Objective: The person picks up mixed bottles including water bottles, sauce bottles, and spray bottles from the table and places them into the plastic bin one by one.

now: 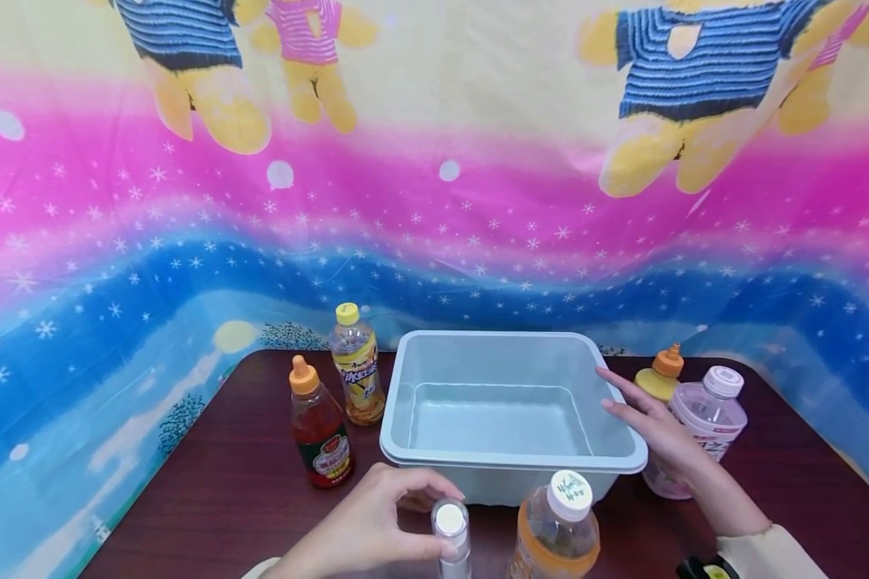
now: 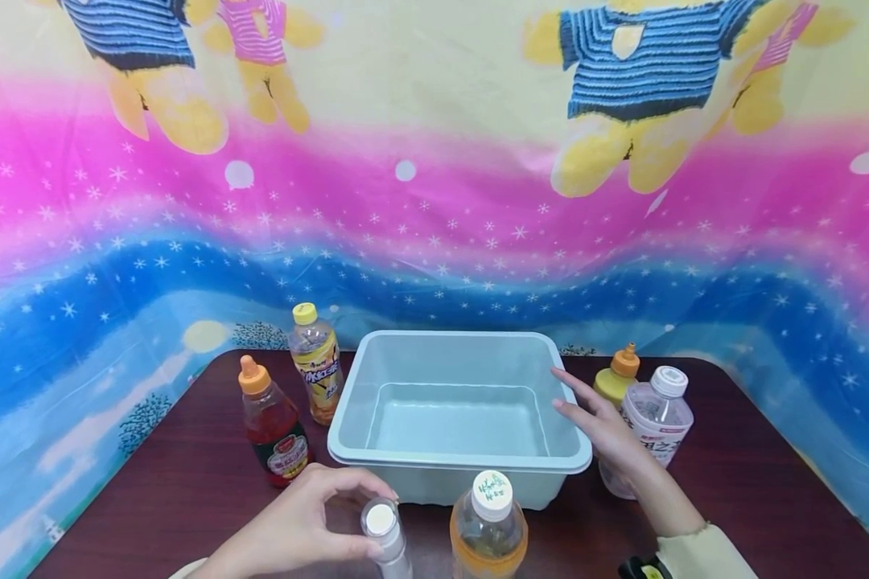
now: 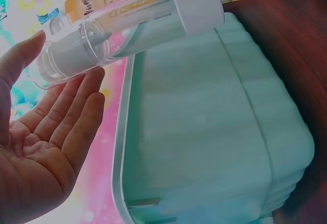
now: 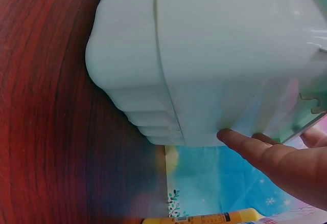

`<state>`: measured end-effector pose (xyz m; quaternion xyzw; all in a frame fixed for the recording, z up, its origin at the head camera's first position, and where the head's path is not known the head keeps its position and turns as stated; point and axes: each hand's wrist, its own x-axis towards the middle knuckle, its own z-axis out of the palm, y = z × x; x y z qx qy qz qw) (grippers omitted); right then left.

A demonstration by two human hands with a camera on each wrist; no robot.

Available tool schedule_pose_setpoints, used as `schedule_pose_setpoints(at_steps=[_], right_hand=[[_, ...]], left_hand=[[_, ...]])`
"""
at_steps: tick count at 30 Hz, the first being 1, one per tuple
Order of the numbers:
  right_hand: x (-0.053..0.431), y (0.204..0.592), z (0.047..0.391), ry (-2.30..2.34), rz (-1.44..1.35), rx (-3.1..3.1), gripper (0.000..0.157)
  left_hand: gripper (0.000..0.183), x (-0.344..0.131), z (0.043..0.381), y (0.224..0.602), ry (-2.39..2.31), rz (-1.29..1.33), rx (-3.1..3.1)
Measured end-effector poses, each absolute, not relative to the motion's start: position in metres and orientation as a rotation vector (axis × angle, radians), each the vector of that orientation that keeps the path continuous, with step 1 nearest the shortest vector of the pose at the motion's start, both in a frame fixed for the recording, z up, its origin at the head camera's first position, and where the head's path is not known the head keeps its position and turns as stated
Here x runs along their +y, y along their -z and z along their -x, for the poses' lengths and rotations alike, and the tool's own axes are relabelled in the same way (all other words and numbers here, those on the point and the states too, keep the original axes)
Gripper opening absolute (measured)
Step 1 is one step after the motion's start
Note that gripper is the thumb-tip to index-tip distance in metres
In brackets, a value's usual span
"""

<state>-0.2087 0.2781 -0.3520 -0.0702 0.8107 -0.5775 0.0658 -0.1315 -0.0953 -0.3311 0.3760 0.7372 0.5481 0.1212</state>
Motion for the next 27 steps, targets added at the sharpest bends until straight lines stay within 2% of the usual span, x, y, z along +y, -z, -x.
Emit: schedule_pose_setpoints(at_steps=[18, 27], right_hand=[[0.278, 0.352, 0.209, 1.749, 0.209, 2.443, 0.060], [0.278, 0.352, 0.209, 1.754, 0.214, 2.436, 0.060]], left_hand=[[0.027, -0.100, 0.131, 0.303, -1.610, -1.212, 2.313], [0.027, -0.104, 0.131, 0.292, -1.594, -1.179, 2.406]])
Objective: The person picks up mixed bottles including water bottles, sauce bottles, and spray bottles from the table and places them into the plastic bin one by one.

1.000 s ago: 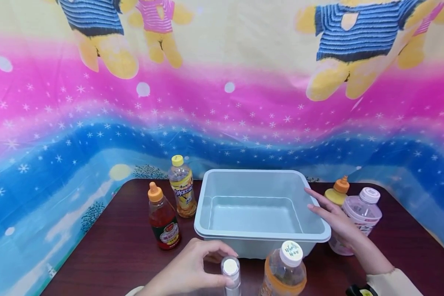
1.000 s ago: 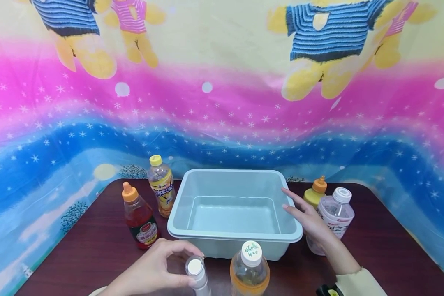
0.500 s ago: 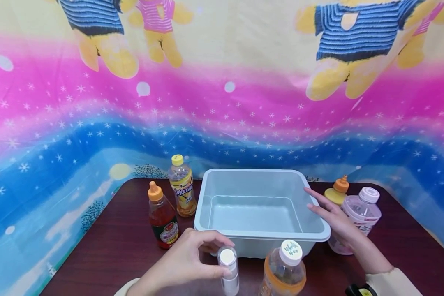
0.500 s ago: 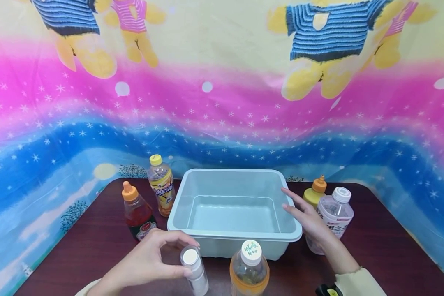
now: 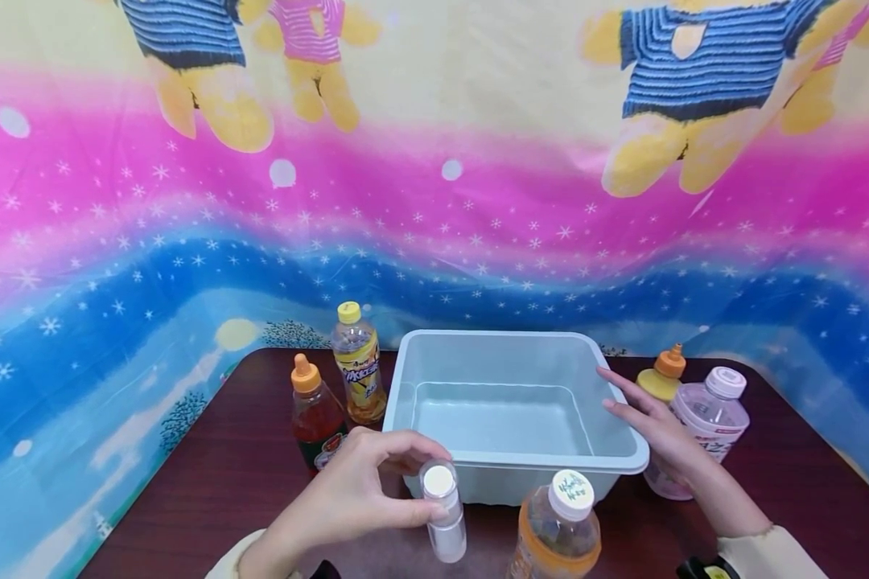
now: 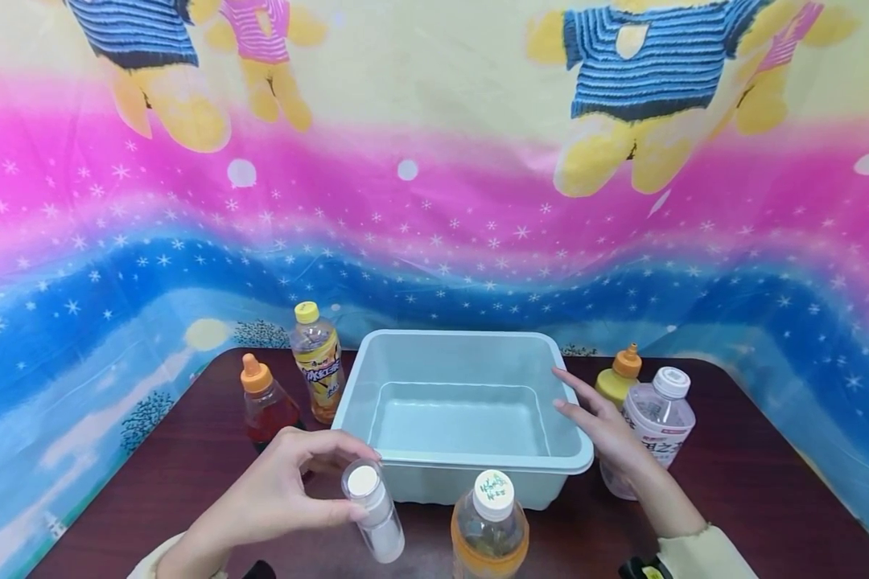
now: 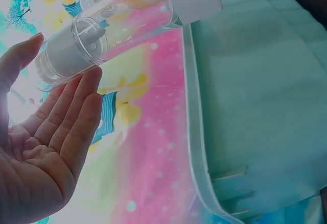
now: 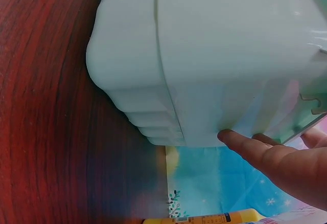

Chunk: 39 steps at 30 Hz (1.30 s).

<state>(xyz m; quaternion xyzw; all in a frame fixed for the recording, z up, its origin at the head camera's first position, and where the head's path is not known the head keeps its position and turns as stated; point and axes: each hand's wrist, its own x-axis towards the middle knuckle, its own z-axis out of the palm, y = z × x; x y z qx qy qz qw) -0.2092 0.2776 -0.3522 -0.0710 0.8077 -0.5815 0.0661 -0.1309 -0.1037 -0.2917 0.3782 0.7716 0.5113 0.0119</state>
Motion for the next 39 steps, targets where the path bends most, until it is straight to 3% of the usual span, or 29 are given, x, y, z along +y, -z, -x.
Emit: schedule_pose_setpoints(at_steps=[25, 39], right_hand=[[0.277, 0.352, 0.209, 1.748, 0.218, 2.453, 0.060], [0.277, 0.352, 0.208, 1.749, 0.226, 2.463, 0.059]], left_hand=[[0.030, -0.107, 0.142, 0.265, -1.674, -1.308, 2.485], [0.034, -0.109, 0.148, 0.252, -1.717, -1.212, 2.510]])
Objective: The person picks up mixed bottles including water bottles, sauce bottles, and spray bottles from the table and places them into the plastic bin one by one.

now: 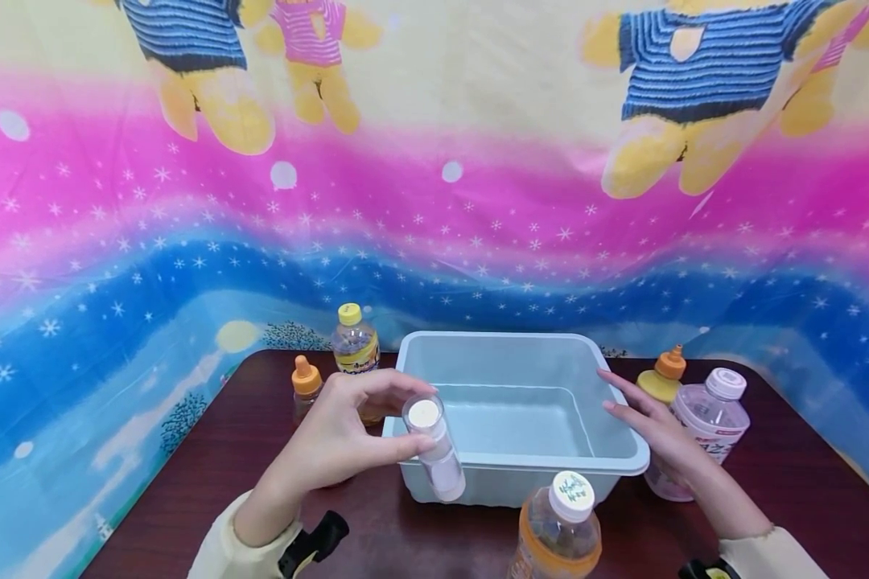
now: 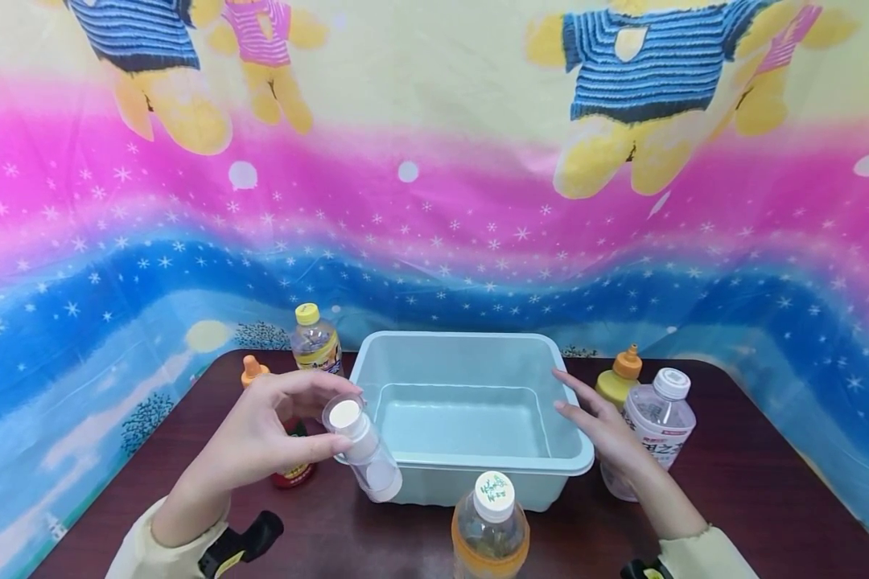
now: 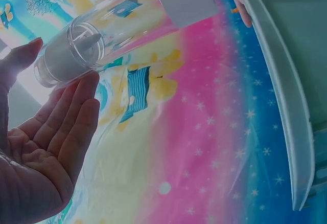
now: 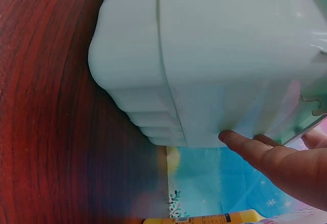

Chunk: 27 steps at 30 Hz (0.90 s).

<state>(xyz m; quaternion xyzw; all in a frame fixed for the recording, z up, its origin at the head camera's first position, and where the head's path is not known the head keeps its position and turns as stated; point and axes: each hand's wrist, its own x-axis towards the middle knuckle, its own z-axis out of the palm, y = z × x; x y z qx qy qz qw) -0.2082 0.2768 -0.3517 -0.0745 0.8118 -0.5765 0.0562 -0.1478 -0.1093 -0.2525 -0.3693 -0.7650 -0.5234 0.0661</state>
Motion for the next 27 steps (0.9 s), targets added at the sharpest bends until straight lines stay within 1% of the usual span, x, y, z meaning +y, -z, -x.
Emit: schedule_pose_setpoints(at_steps=[7, 20, 27], right_hand=[[0.275, 0.352, 0.208, 1.756, 0.202, 2.448, 0.060], [0.276, 0.352, 0.208, 1.768, 0.212, 2.454, 0.060], [0.276, 0.353, 0.208, 1.757, 0.202, 2.460, 0.060]], left_hand=[[0.035, -0.110, 0.152, 0.249, 1.564, 1.100, -2.271], [0.039, -0.111, 0.159, 0.242, 1.579, 0.913, -2.347], [0.039, -0.111, 0.165, 0.240, 1.608, 0.858, -2.358]])
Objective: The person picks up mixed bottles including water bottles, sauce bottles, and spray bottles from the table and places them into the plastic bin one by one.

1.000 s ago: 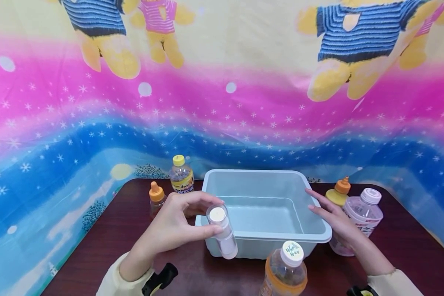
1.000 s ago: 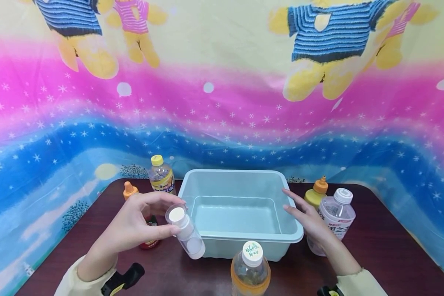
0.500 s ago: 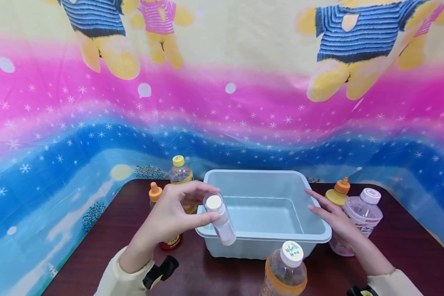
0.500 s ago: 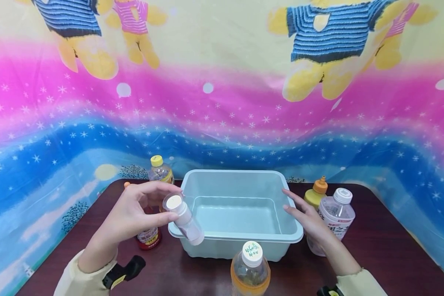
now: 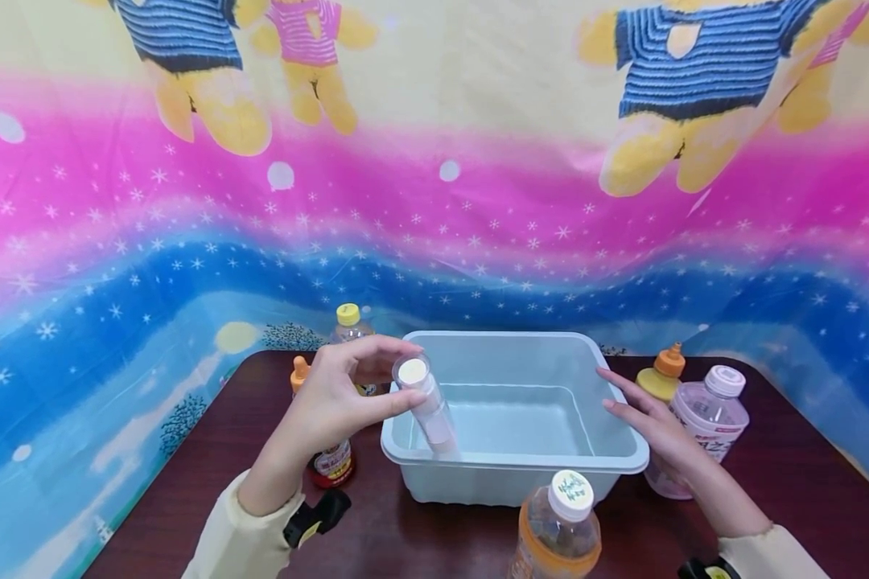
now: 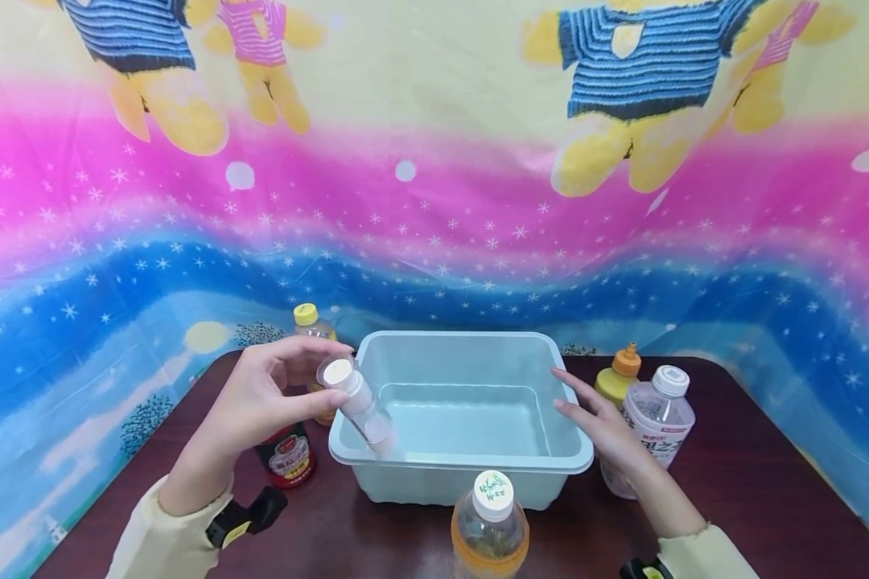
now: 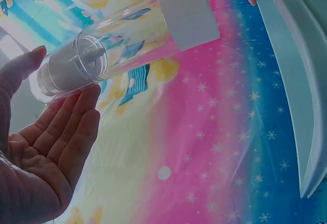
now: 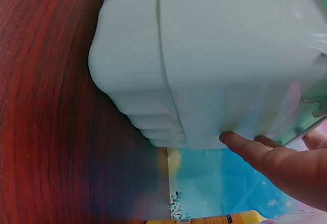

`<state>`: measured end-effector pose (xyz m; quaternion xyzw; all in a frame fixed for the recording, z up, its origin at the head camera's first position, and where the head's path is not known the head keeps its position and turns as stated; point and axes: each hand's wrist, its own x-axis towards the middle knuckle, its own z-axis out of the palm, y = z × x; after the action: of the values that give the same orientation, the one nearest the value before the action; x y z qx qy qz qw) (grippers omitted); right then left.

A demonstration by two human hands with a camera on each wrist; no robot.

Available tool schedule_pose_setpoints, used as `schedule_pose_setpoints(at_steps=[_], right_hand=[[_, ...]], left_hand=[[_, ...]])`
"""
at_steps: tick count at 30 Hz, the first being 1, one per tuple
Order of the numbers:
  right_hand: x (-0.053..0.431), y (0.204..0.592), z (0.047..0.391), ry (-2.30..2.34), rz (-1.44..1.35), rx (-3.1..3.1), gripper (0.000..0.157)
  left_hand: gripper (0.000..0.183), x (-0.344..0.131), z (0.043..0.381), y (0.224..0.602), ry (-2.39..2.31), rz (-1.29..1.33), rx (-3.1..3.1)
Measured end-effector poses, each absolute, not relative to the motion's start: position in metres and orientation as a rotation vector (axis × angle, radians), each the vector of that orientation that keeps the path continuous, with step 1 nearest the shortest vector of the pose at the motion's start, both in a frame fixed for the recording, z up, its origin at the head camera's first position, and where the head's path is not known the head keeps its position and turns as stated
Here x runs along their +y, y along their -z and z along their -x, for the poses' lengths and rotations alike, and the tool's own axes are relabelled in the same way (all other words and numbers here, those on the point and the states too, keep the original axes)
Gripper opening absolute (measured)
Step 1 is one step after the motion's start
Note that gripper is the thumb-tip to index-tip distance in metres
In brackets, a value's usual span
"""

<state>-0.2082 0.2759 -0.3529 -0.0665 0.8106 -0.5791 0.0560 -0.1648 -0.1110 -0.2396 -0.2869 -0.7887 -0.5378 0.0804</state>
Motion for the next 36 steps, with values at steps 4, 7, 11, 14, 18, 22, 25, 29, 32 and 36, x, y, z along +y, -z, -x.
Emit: schedule_pose_setpoints(at_steps=[4, 7, 11, 14, 18, 22, 25, 29, 32, 36], right_hand=[[0.276, 0.352, 0.209, 1.772, 0.209, 2.444, 0.060], [0.276, 0.351, 0.209, 1.789, 0.212, 2.426, 0.060], [0.276, 0.351, 0.209, 1.802, 0.217, 2.413, 0.059], [0.276, 0.351, 0.209, 1.801, 0.230, 2.415, 0.059], [0.277, 0.352, 0.209, 1.797, 0.239, 2.422, 0.058], [0.277, 0.352, 0.209, 1.796, 0.228, 2.423, 0.058], [0.276, 0.352, 0.209, 1.794, 0.215, 2.421, 0.059], [0.276, 0.352, 0.209, 1.784, 0.204, 2.433, 0.059], [0.276, 0.353, 0.209, 1.781, 0.203, 2.446, 0.059], [0.276, 0.353, 0.208, 1.784, 0.202, 2.448, 0.059]], left_hand=[[0.039, -0.110, 0.169, 0.240, 1.617, 0.838, -2.360], [0.039, -0.110, 0.172, 0.242, 1.604, 0.835, -2.362], [0.039, -0.109, 0.176, 0.244, 1.589, 0.829, -2.371], [0.039, -0.108, 0.178, 0.245, 1.592, 0.821, -2.375], [0.039, -0.108, 0.181, 0.247, 1.601, 0.809, -2.382], [0.039, -0.108, 0.184, 0.251, 1.599, 0.791, -2.401], [0.040, -0.107, 0.186, 0.253, 1.596, 0.780, -2.414], [0.039, -0.107, 0.189, 0.257, 1.579, 0.784, -2.415], [0.039, -0.106, 0.191, 0.259, 1.562, 0.788, -2.412], [0.039, -0.106, 0.194, 0.263, 1.547, 0.786, -2.414]])
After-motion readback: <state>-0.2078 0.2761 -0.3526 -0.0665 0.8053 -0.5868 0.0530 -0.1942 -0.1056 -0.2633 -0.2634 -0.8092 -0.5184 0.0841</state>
